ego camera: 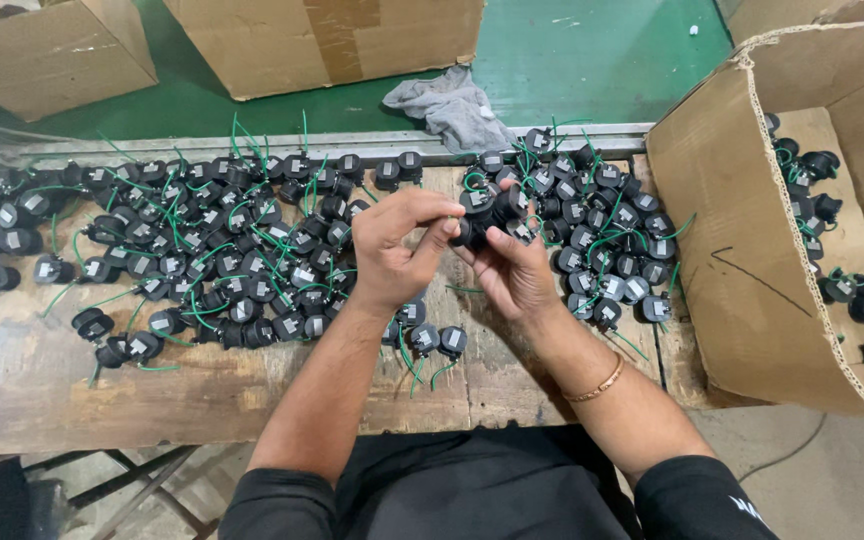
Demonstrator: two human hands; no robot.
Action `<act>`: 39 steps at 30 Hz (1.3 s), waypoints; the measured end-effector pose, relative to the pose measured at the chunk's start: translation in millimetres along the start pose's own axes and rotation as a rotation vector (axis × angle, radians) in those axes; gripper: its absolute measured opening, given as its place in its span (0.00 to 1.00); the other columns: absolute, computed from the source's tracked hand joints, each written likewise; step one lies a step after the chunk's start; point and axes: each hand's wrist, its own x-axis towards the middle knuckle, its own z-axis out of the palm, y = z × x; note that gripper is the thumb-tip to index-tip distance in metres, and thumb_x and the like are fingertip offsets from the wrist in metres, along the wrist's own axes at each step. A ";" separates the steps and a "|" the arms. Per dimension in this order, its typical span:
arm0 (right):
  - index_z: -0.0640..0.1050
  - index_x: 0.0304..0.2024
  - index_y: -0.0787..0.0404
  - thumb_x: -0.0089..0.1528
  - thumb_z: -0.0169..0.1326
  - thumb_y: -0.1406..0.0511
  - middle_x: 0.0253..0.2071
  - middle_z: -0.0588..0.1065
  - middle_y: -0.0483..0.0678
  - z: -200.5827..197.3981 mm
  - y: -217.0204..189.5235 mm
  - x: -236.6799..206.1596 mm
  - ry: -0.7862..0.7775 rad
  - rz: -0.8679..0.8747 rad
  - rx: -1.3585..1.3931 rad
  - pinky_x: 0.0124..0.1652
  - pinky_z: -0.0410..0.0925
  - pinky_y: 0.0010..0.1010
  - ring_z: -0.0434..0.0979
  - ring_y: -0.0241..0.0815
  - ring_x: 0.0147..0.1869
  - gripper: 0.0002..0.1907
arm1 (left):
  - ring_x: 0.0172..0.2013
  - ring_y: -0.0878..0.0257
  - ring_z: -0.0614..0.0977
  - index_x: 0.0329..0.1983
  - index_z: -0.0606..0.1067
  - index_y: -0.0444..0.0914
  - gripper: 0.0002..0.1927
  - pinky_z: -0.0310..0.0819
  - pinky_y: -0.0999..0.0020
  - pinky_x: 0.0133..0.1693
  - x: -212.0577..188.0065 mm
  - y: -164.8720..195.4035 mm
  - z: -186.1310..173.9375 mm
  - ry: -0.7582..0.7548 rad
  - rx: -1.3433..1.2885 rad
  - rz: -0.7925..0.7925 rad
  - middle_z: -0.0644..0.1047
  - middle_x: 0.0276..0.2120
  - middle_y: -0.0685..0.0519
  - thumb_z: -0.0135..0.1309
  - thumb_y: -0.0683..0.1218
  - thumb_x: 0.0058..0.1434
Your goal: The person picks up black plug-shaped components with green wires from a workbench one at a time, bends and arranges each wire against the component body with both hands, and places the finished component into a cardboard box beside the bench.
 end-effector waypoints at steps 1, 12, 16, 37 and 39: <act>0.61 0.67 0.49 0.62 0.59 0.75 0.59 0.69 0.51 0.6 -0.5 0.5 -0.007 0.003 -0.004 0.63 0.70 0.53 0.74 0.52 0.64 0.35 | 0.38 0.65 0.83 0.42 0.79 0.33 0.04 0.79 0.73 0.41 0.7 0.1 0.3 0.007 0.028 0.017 0.81 0.39 0.49 0.60 0.35 0.64; 0.62 0.69 0.53 0.64 0.61 0.76 0.60 0.71 0.52 -6.6 5.0 -2.4 -0.074 0.004 0.000 0.54 0.74 0.44 0.76 0.49 0.60 0.36 | 0.42 0.64 0.85 0.47 0.79 0.33 0.06 0.83 0.71 0.44 -1.6 -7.9 3.0 0.009 -0.300 -0.201 0.80 0.46 0.48 0.56 0.34 0.69; 0.62 0.68 0.51 0.63 0.61 0.75 0.59 0.71 0.53 -8.3 -0.2 0.0 -0.013 -0.018 0.035 0.58 0.74 0.45 0.77 0.48 0.61 0.36 | 0.50 0.58 0.85 0.46 0.80 0.34 0.07 0.81 0.65 0.53 2.9 -7.1 -4.2 -0.095 -0.078 -0.048 0.82 0.50 0.46 0.59 0.35 0.65; 0.62 0.67 0.50 0.62 0.62 0.76 0.58 0.70 0.49 3.2 -13.2 -1.5 -0.060 -0.133 -0.061 0.56 0.76 0.49 0.76 0.51 0.62 0.36 | 0.40 0.62 0.84 0.35 0.78 0.35 0.11 0.77 0.69 0.45 1.3 -13.7 2.3 0.074 0.084 -0.157 0.83 0.37 0.51 0.68 0.45 0.60; 0.64 0.68 0.50 0.64 0.62 0.75 0.57 0.72 0.53 7.2 -29.0 3.4 -0.100 -0.171 -0.040 0.54 0.77 0.47 0.77 0.51 0.58 0.35 | 0.40 0.62 0.84 0.35 0.77 0.35 0.11 0.77 0.69 0.45 3.2 -14.8 -3.3 0.099 0.092 -0.153 0.83 0.37 0.51 0.66 0.46 0.63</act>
